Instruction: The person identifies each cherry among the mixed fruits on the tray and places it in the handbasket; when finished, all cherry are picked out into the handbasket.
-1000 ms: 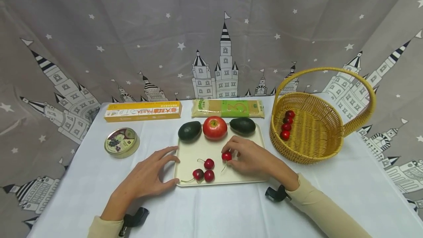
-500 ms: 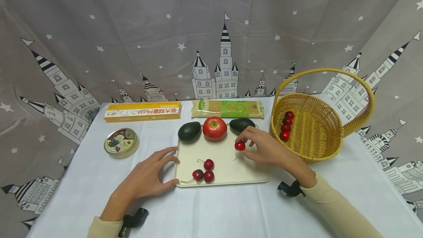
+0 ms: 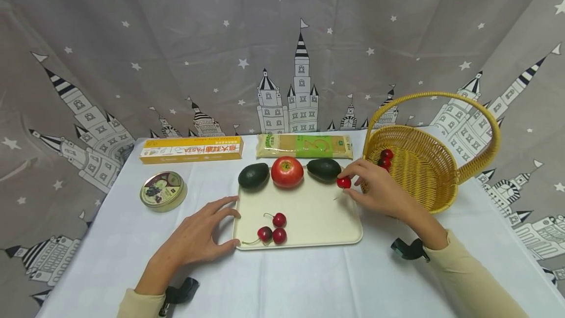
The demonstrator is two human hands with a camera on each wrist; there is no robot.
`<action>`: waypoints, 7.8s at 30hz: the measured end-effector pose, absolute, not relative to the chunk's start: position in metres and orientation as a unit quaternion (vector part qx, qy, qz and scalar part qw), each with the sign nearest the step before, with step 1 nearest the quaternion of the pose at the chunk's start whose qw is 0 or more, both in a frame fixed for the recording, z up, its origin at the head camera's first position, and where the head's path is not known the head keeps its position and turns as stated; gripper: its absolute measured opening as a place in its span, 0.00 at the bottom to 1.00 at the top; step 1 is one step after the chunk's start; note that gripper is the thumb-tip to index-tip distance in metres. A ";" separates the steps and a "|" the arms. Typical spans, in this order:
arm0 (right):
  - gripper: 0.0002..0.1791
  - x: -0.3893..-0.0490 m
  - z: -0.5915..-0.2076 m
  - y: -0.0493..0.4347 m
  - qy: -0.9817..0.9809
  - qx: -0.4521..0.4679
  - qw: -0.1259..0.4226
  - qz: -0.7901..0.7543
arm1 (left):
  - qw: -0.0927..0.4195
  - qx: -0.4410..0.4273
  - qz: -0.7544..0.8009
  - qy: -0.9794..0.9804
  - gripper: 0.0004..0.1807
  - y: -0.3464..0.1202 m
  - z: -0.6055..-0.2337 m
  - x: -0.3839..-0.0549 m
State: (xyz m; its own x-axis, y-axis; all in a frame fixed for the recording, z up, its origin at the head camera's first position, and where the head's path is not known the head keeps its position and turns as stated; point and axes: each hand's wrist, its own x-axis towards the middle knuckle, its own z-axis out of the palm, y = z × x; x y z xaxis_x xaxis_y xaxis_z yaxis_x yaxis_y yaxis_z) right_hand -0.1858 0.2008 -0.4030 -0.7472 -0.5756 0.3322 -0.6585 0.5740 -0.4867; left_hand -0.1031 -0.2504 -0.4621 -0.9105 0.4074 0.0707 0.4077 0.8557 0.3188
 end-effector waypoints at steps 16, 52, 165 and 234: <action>0.20 -0.193 -0.401 0.242 -0.896 0.307 0.098 0.305 | 0.002 -0.215 -0.167 -0.962 0.26 -0.251 -0.461 -0.103; 0.19 -0.242 -0.404 0.321 -0.932 0.245 0.068 0.258 | 0.004 -0.219 -0.174 -0.960 0.26 -0.251 -0.463 -0.103; 0.21 -0.180 -0.410 0.126 -0.860 0.410 -0.039 0.301 | 0.011 -0.226 -0.167 -0.960 0.26 -0.251 -0.460 -0.104; 0.18 -0.169 -0.409 0.147 -0.871 0.406 -0.011 0.278 | 0.010 -0.219 -0.170 -0.961 0.27 -0.252 -0.462 -0.102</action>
State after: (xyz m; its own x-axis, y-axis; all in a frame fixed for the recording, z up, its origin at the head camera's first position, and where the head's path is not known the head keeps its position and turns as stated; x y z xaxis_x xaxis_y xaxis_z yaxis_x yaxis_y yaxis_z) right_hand -0.1692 0.1467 -0.4086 -0.6706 -0.7126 0.2060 -0.7002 0.5164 -0.4930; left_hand -0.1024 -0.2521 -0.4620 -0.9035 0.4182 0.0933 0.4248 0.8459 0.3224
